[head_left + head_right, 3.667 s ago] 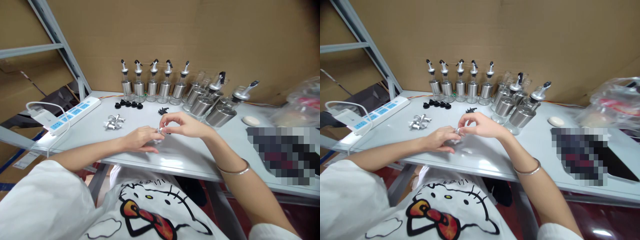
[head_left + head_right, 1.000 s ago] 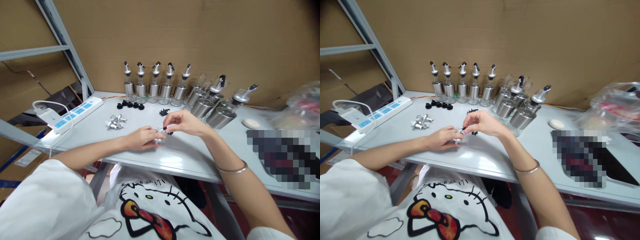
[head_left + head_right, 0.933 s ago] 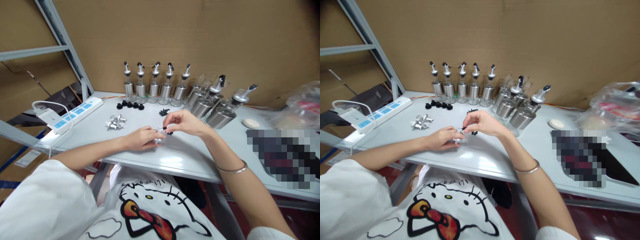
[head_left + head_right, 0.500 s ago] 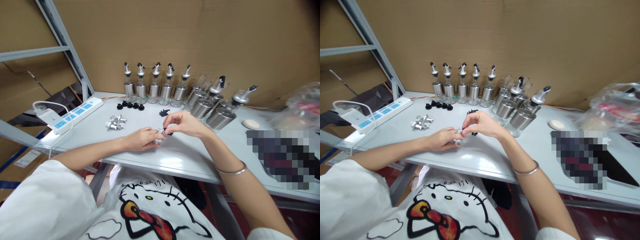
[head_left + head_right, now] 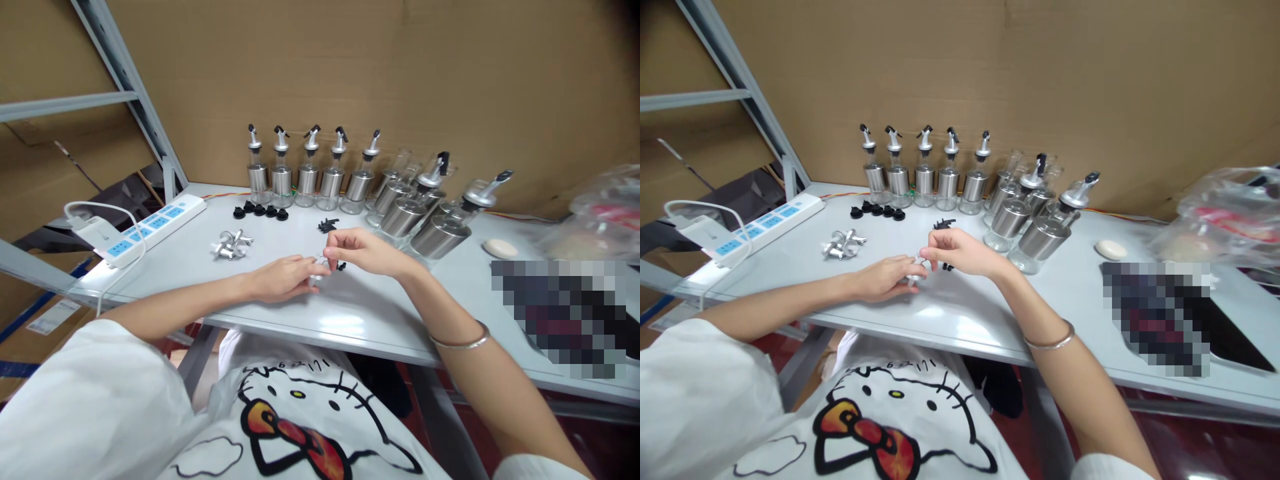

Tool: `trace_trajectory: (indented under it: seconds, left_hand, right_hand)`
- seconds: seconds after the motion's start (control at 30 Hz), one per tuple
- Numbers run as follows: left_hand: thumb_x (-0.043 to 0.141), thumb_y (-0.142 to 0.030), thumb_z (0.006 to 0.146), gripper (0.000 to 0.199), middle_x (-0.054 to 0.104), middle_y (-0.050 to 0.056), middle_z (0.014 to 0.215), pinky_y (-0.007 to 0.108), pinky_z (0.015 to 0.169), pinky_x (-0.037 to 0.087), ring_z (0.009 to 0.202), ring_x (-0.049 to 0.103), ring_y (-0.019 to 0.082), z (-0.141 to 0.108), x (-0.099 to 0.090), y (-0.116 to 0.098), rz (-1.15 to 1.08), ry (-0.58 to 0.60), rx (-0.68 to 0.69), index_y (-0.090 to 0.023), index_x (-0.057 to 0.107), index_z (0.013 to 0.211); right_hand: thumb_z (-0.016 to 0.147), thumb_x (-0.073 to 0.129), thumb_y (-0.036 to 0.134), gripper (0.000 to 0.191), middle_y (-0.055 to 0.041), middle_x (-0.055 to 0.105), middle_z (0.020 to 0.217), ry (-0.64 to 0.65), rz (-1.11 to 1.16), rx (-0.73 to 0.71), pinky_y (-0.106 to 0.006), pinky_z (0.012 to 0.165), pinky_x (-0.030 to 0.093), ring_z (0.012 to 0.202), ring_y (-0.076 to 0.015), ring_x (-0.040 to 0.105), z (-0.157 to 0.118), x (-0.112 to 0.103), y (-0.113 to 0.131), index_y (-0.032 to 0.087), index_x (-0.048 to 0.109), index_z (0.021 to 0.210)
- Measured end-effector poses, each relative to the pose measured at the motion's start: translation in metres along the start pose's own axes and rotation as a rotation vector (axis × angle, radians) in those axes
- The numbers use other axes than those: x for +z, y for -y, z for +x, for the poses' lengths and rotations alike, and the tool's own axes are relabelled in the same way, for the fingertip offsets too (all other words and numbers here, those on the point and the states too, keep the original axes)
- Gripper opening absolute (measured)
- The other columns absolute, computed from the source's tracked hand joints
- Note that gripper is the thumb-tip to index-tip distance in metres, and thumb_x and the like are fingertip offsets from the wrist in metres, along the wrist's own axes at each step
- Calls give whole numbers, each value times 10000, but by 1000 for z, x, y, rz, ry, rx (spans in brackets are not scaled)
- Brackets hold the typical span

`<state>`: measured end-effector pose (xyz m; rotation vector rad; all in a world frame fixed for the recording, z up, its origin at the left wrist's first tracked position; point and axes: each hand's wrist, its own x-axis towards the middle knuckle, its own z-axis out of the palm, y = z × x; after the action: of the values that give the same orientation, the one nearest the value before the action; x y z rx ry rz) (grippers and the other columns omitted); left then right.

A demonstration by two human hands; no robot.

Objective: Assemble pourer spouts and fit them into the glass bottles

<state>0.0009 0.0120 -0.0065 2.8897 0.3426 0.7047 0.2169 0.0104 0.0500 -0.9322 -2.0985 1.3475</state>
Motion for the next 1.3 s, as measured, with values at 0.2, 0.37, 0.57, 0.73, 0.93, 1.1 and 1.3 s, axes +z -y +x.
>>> trace_trajectory:
  seconds: [0.2, 0.37, 0.57, 0.73, 0.93, 1.1, 1.3]
  left_hand:
    - [353, -340, 985, 233, 600, 52, 837, 273, 701, 450, 670, 522, 148, 0, 1, 0, 20, 16, 48, -170, 440, 1119]
    - [334, -407, 987, 289, 618, 49, 821, 276, 704, 450, 651, 528, 148, -1, 1, 0, -1, 47, 61, -175, 442, 1119]
    - [319, -400, 991, 280, 609, 47, 800, 268, 674, 454, 654, 534, 149, 0, 1, 0, -21, -18, 89, -167, 425, 1105]
    - [353, -353, 982, 231, 601, 43, 806, 281, 707, 466, 707, 547, 157, 0, 0, 1, -62, -16, 48, -182, 402, 1130]
    - [356, -341, 980, 213, 598, 33, 793, 291, 719, 481, 689, 548, 155, -1, 0, 2, -26, -20, 60, -192, 394, 1127]
    - [375, -319, 974, 208, 627, 60, 865, 291, 715, 495, 725, 581, 160, 0, -1, 0, -22, -8, 81, -185, 402, 1132]
    - [401, -304, 966, 225, 647, 134, 1107, 343, 826, 525, 946, 637, 199, -2, 0, 2, -90, -18, 99, -174, 405, 1150]
  right_hand:
    - [829, 538, 622, 491, -3, 600, 586, 130, -35, 22, -274, 623, 389, 574, -112, 513, -2, -1, 4, 163, 555, 657]
    - [848, 534, 589, 468, 4, 597, 560, 192, -54, 82, -290, 673, 404, 592, -123, 531, -4, -1, 5, 160, 588, 670]
    - [863, 477, 615, 507, 6, 578, 539, 194, -65, 89, -306, 701, 411, 578, -127, 527, -5, -1, 6, 173, 537, 623]
    - [926, 339, 590, 529, -20, 599, 636, 118, -166, 28, -313, 745, 409, 685, -148, 547, -9, -7, 12, 176, 554, 676]
    - [907, 472, 450, 327, -5, 597, 707, 194, -211, 29, -272, 661, 384, 664, -122, 498, -11, -14, 12, 169, 567, 773]
    - [881, 540, 375, 265, -18, 637, 789, 186, -86, 28, -278, 724, 449, 746, -129, 572, -10, -15, 6, 158, 615, 1013]
    - [896, 522, 303, 342, -55, 668, 1084, 277, 34, 41, -302, 881, 461, 958, -146, 612, -9, -14, 3, 194, 605, 1209]
